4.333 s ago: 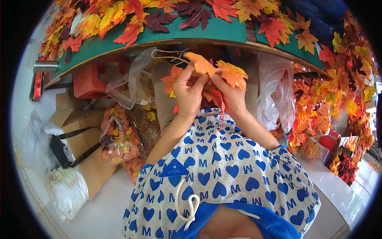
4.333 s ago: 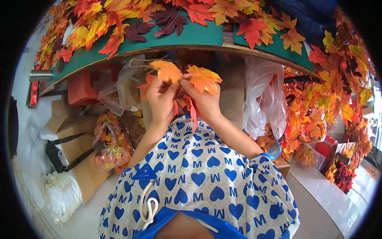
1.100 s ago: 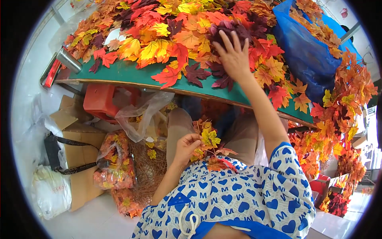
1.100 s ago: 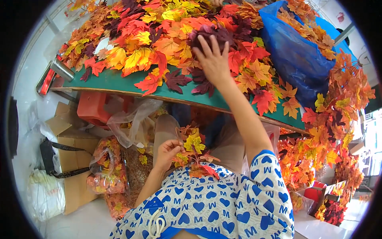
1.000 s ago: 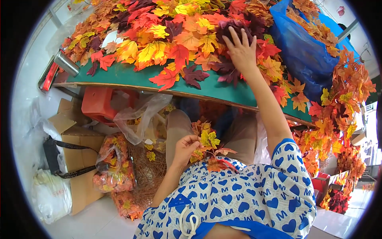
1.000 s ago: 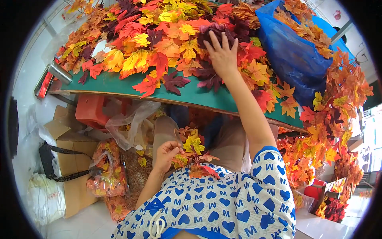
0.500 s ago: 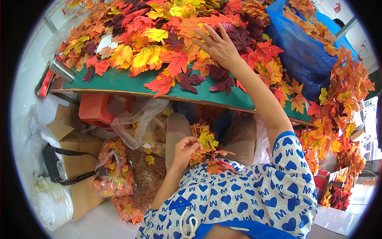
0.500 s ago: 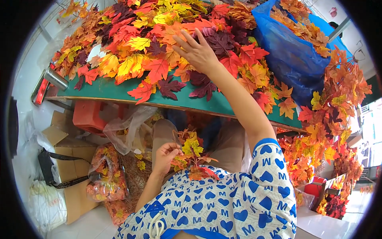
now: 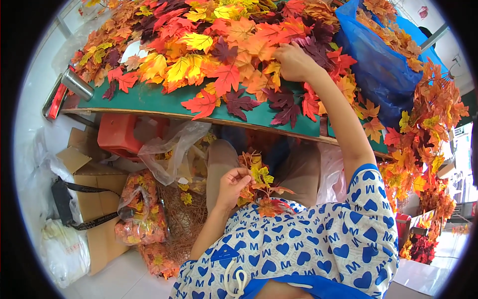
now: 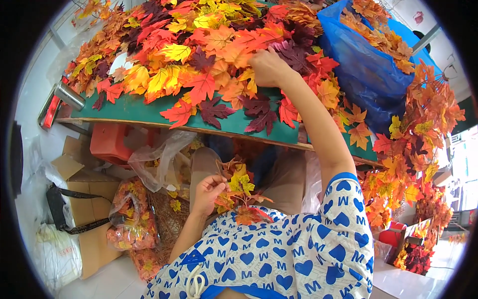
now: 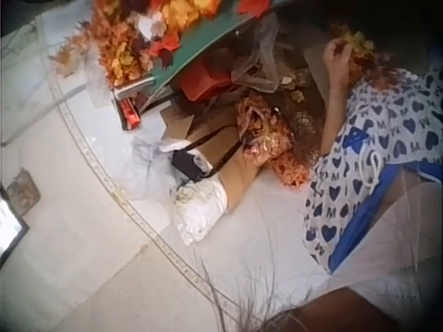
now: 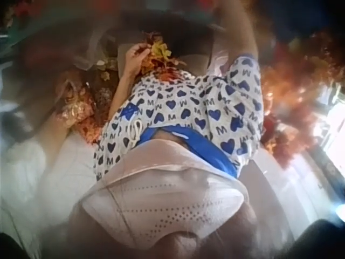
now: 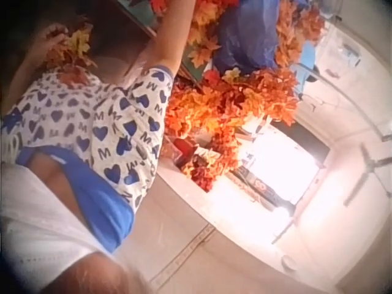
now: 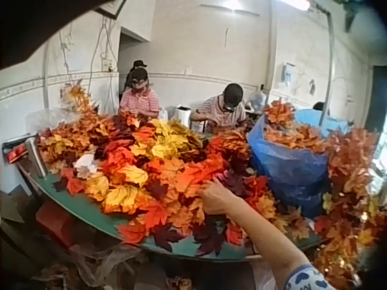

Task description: The person assembles artificial autumn leaves onto wire loops or stems by hand.

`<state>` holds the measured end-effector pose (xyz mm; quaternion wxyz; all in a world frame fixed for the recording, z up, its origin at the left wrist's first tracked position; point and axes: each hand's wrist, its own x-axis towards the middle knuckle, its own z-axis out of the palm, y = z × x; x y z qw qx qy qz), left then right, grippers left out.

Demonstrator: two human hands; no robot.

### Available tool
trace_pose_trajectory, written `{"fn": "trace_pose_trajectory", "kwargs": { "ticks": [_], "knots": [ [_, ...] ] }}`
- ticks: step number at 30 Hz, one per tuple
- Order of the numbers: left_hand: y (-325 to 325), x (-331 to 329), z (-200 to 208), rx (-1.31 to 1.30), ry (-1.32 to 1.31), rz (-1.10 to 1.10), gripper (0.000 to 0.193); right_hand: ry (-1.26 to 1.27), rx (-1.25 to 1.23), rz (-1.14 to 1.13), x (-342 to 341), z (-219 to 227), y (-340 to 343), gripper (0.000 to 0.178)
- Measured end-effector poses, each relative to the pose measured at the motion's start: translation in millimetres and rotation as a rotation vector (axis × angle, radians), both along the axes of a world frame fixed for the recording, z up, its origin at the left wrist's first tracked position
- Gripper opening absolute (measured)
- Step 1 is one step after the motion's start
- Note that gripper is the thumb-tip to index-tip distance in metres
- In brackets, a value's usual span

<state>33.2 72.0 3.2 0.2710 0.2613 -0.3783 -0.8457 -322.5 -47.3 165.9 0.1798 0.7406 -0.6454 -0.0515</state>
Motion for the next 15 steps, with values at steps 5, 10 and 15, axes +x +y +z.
{"fn": "trace_pose_trajectory", "kwargs": {
  "ticks": [5,10,15],
  "knots": [
    [0.8,-8.9,11.2,0.026,0.073,0.013,0.013,-0.053,-0.440,0.241,38.8,15.7,0.6,0.019],
    [-1.8,-24.2,25.0,0.092,0.043,0.064,0.017,0.187,-0.292,0.174,35.2,-38.3,-27.0,0.007],
    [-7.4,-32.1,38.4,0.141,0.100,0.167,0.017,0.165,-0.409,0.117,13.4,-34.3,-15.5,0.007]
  ]
}}
